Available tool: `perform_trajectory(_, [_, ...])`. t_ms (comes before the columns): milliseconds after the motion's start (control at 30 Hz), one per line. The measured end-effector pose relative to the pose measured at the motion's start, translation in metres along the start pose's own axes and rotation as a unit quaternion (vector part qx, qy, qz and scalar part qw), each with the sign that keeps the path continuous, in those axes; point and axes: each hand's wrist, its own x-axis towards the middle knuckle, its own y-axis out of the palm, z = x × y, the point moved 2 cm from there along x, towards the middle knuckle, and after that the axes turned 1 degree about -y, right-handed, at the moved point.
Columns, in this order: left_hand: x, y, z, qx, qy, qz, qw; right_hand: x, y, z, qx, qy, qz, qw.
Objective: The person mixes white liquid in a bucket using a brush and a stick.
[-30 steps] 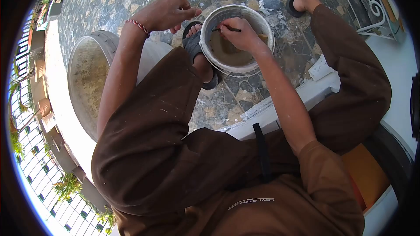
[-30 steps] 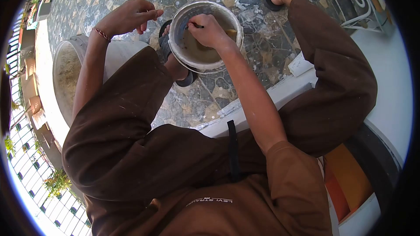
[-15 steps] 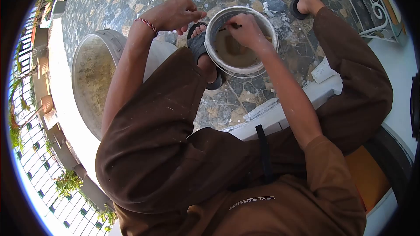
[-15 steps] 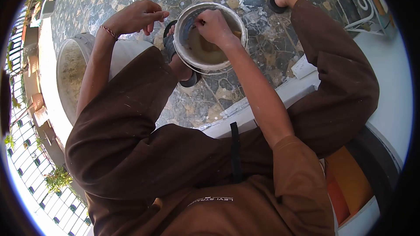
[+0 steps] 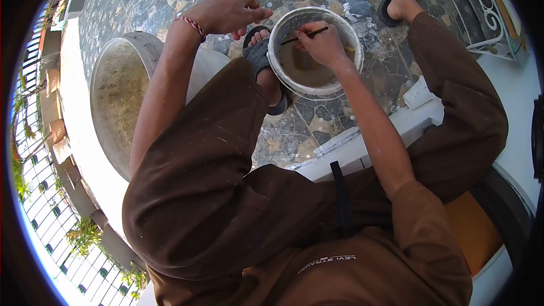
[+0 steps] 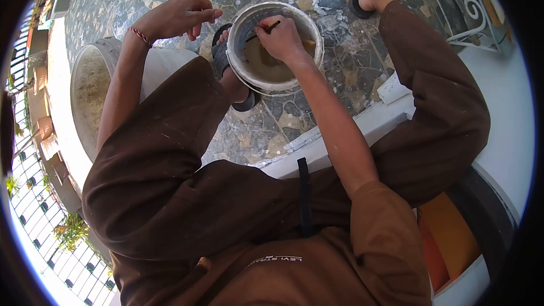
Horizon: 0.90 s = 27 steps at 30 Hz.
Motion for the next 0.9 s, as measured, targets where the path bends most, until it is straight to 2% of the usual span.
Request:
perform_trajectory(100, [-0.001,-0.001,-0.002,0.003,0.0,0.005,1.0,-0.001,0.003,0.004,-0.022,-0.033,-0.007,0.999])
perform_trajectory(167, [0.0,-0.001,-0.002,0.002,0.0,0.011,1.0,-0.003,0.007,0.006,-0.117,-0.125,-0.028,0.985])
perform_trajectory(200, [0.0,0.0,-0.001,-0.002,-0.001,0.013,1.0,-0.004,0.009,0.005,-0.116,-0.124,-0.03,0.985])
perform_trajectory(267, [0.002,0.0,-0.002,-0.003,0.001,0.017,1.0,-0.006,0.016,0.004,-0.16,-0.134,0.057,0.976])
perform_trajectory(367, [0.0,0.0,0.0,0.01,-0.013,0.018,1.0,-0.005,0.01,0.007,-0.126,-0.089,0.002,0.988])
perform_trajectory(467, [0.0,0.001,-0.001,0.0,-0.005,0.005,1.0,-0.003,-0.004,0.011,-0.05,-0.049,0.002,0.998])
perform_trajectory(600, [0.001,0.001,-0.001,-0.006,0.0,-0.003,1.0,-0.003,-0.008,0.017,-0.043,-0.056,0.027,0.997])
perform_trajectory(900, [0.001,0.001,0.0,-0.004,0.008,-0.006,1.0,0.005,0.01,0.014,-0.075,-0.103,0.009,0.992])
